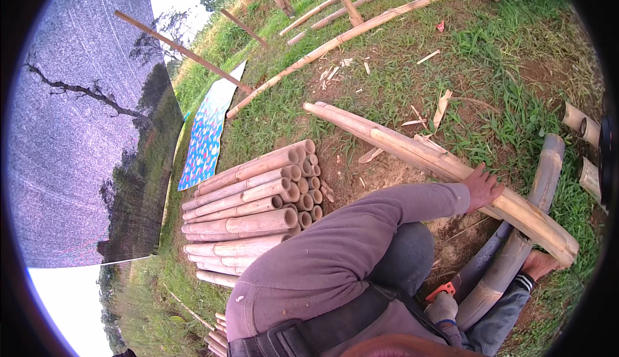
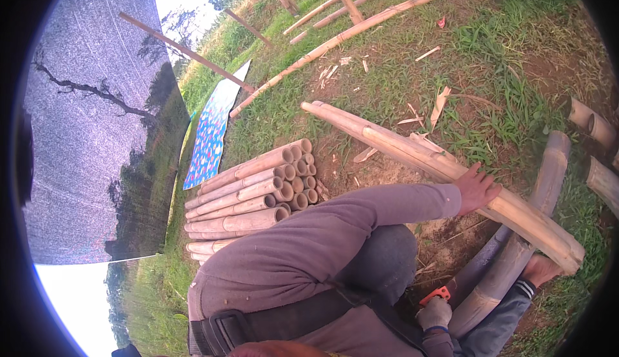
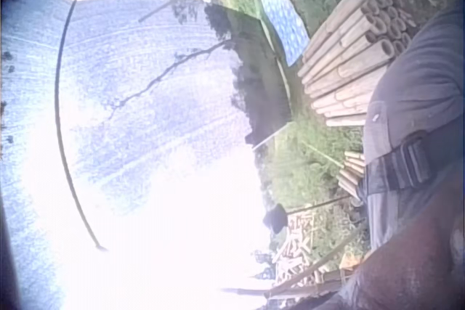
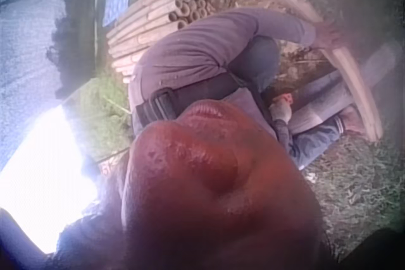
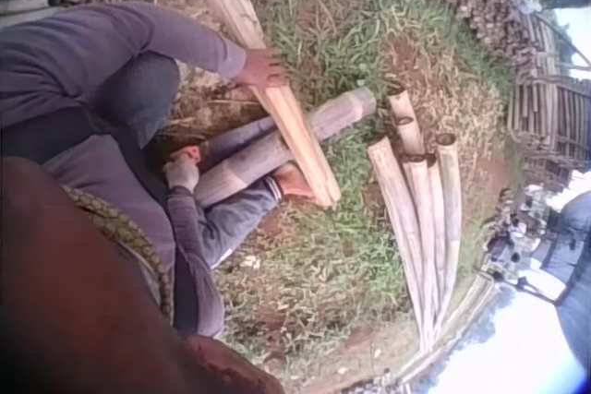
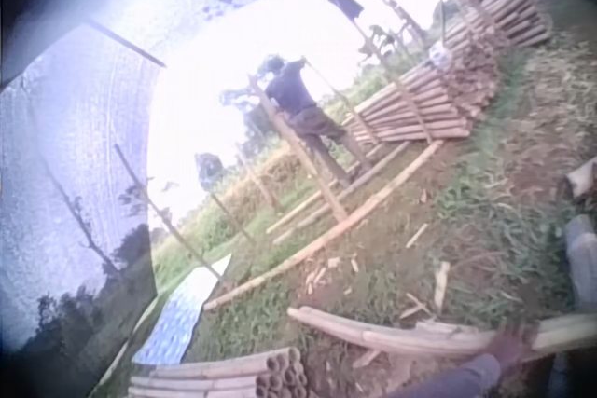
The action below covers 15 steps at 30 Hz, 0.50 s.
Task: The person sits on the ground and uses a hand saw to cut long bamboo poles into shorter sections. The person holds the bamboo with one hand and saws with the other, stacking the cut pieces nearby.
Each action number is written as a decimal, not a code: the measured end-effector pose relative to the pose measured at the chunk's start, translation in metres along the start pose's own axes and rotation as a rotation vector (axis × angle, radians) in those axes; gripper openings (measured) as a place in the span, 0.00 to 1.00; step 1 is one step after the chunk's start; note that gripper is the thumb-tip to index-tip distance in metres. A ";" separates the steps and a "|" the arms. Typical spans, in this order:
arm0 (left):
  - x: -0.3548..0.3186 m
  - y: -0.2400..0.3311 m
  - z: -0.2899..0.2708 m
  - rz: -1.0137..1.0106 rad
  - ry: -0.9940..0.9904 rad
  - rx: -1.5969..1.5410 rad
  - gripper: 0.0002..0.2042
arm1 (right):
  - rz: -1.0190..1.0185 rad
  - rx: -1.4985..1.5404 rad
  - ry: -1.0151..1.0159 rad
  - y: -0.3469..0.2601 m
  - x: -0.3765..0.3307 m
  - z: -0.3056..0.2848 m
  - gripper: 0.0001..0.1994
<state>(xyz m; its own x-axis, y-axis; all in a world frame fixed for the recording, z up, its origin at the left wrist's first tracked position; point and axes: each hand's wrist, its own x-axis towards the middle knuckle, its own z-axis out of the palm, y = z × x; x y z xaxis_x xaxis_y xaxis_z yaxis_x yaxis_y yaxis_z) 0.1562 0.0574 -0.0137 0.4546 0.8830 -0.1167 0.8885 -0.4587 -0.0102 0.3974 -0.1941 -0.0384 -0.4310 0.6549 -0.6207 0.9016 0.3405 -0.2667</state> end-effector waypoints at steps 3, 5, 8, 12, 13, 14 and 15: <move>-0.004 0.002 -0.013 0.010 -0.018 0.013 0.38 | -0.063 0.122 0.093 0.003 -0.002 0.002 0.23; -0.003 0.002 -0.004 0.007 0.019 0.024 0.37 | -0.144 0.255 0.154 -0.002 -0.008 -0.010 0.23; 0.000 0.000 0.013 0.000 0.064 0.039 0.37 | -0.203 0.441 0.112 -0.005 -0.003 -0.011 0.23; 0.000 0.000 0.011 0.010 0.071 0.036 0.37 | -0.349 0.929 -0.047 0.026 0.025 0.032 0.22; -0.001 0.000 0.009 0.009 0.068 0.036 0.37 | -0.343 0.997 -0.083 0.025 0.023 0.029 0.21; -0.001 0.000 0.008 0.008 0.064 0.036 0.37 | -0.336 1.065 -0.120 0.024 0.022 0.026 0.21; -0.001 0.000 0.007 0.008 0.062 0.037 0.38 | -0.340 1.057 -0.085 0.022 0.022 0.027 0.21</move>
<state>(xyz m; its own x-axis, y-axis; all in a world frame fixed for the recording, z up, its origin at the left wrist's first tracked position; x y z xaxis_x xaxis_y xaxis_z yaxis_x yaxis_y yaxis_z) 0.1555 0.0556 -0.0203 0.4660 0.8830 -0.0557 0.8823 -0.4685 -0.0462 0.4087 -0.1906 -0.0773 -0.6944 0.5745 -0.4334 0.3318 -0.2788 -0.9012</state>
